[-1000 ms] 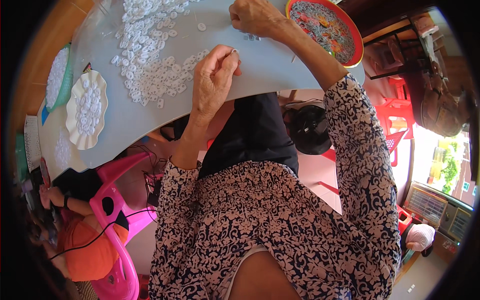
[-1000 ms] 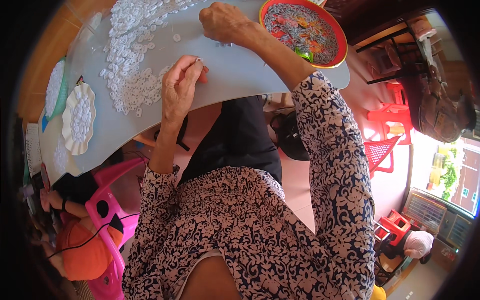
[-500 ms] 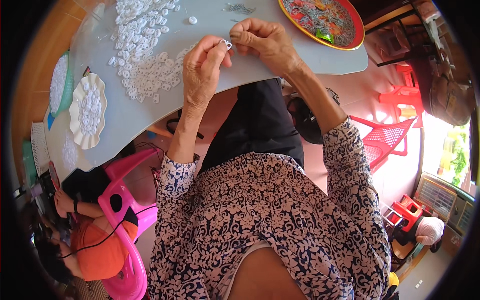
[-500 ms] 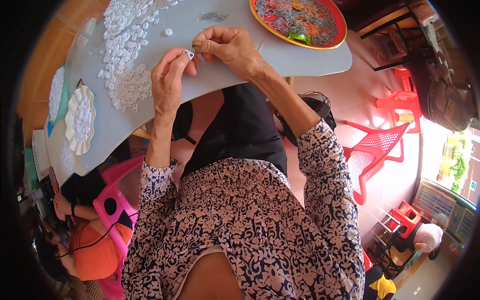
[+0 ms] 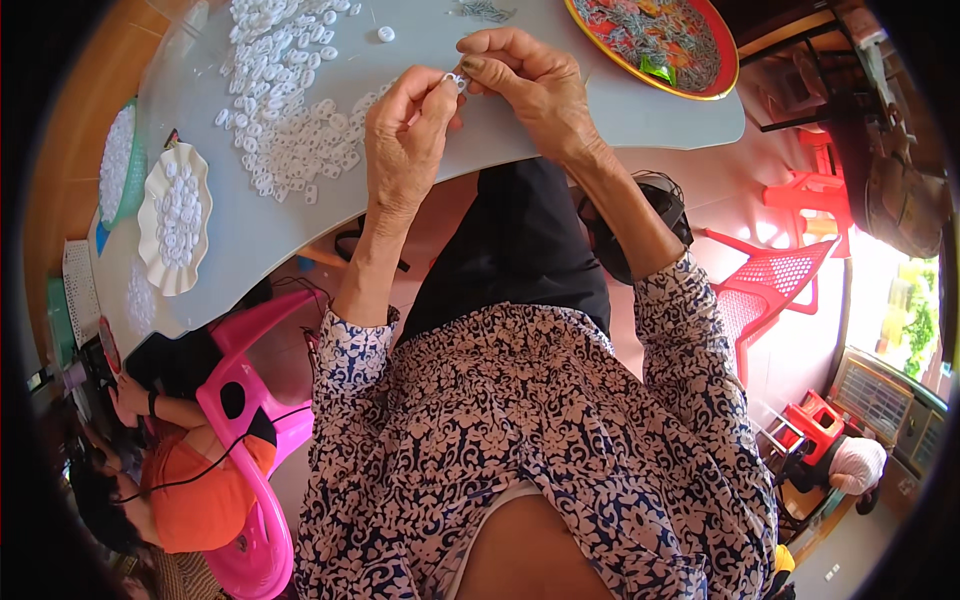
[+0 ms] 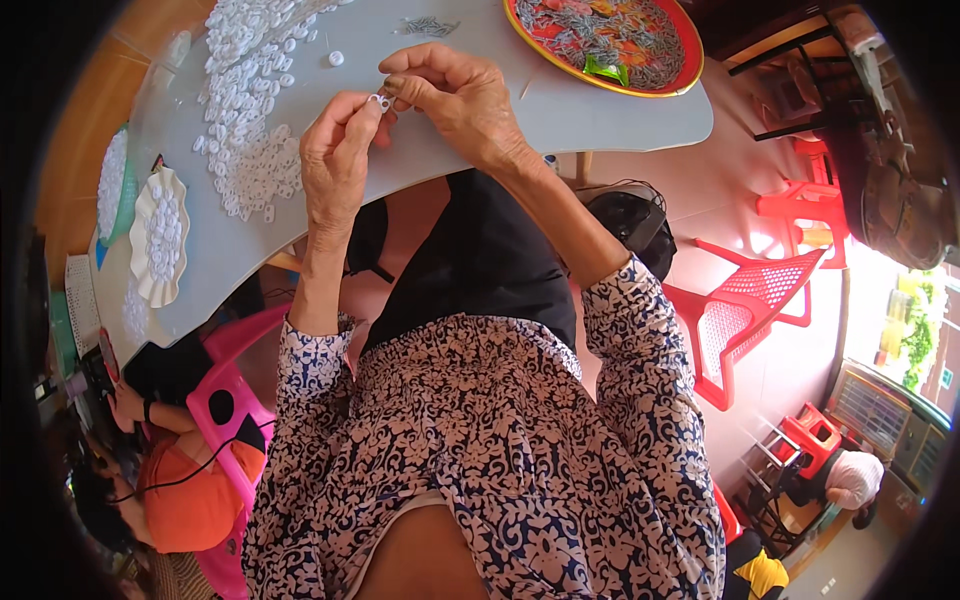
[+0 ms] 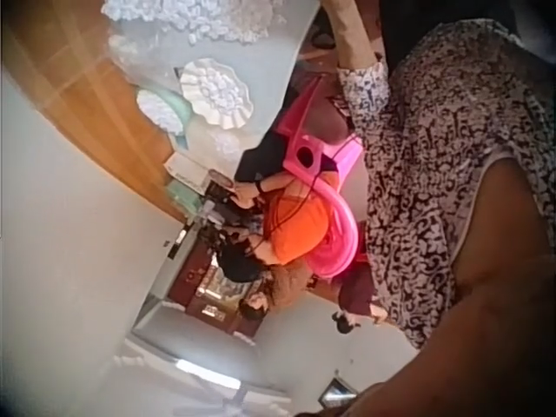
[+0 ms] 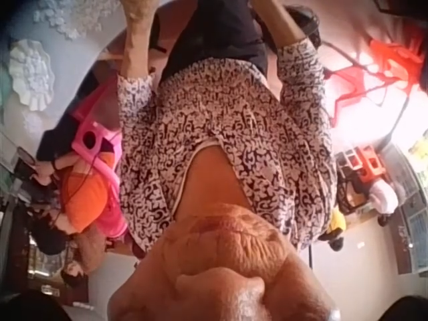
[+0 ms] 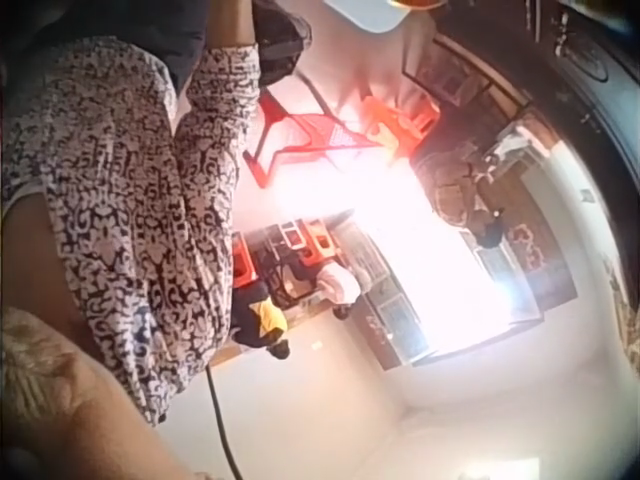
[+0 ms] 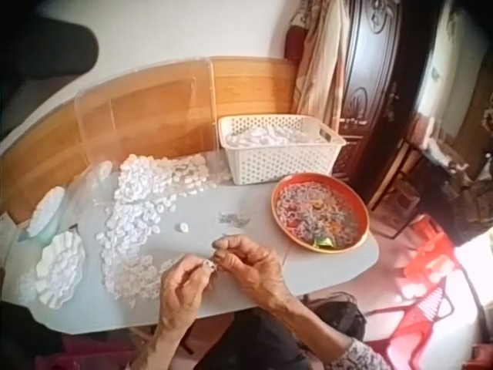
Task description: Assembling small white plastic components by inserting metal pins into them.
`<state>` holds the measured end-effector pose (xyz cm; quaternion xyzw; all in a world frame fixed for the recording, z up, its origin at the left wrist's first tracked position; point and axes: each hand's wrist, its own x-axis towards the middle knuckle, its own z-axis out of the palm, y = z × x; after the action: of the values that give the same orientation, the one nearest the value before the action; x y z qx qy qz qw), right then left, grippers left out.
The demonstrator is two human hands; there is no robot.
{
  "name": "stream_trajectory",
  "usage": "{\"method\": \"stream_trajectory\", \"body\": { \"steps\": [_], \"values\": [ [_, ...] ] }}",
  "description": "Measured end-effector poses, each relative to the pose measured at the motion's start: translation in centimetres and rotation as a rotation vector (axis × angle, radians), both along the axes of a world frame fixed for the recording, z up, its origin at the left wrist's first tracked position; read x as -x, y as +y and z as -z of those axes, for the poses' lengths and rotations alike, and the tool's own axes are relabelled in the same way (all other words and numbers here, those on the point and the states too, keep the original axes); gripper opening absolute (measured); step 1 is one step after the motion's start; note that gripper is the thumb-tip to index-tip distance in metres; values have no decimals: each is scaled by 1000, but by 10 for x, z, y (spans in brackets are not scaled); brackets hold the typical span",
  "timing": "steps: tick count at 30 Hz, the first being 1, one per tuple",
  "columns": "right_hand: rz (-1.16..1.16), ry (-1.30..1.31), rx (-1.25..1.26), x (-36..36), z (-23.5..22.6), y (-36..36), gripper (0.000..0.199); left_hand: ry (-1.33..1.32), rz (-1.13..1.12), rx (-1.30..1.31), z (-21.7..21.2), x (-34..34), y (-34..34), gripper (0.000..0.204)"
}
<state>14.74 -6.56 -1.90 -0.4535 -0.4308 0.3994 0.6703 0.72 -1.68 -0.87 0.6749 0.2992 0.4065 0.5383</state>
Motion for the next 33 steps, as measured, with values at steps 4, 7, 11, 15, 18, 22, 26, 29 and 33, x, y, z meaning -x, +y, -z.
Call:
{"method": "stream_trajectory", "body": {
  "steps": [4, 7, 11, 15, 18, 22, 26, 29, 33],
  "values": [
    [58, 10, -18, 3, -2, -1, 17, 11, -6, 11, -1, 0, 0, 12],
    [67, 3, -21, 3, -1, -1, 17, 12, -4, -4, -1, -1, -1, 13],
    [73, -23, -29, 4, 0, -1, 17, -5, 1, -19, 0, -2, 0, 12],
    [69, -32, -38, 4, 0, -2, 17, 32, 13, -32, 3, -1, 2, 12],
    [84, -87, -49, 5, -1, -3, 16, -13, 5, -18, 3, -1, 0, 12],
    [89, -62, -59, 6, -1, -3, 16, 2, -28, -80, 1, -2, -1, 11],
    [47, -77, -39, 4, 0, -4, 16, 26, -40, -136, 2, -1, -1, 11],
    [-3, -95, 4, -1, -1, -5, 18, -41, 37, -28, 3, 0, 1, 12],
    [-57, -46, -12, -2, -2, -5, 19, -83, 134, 29, 5, 1, 4, 14]
  ]
}}
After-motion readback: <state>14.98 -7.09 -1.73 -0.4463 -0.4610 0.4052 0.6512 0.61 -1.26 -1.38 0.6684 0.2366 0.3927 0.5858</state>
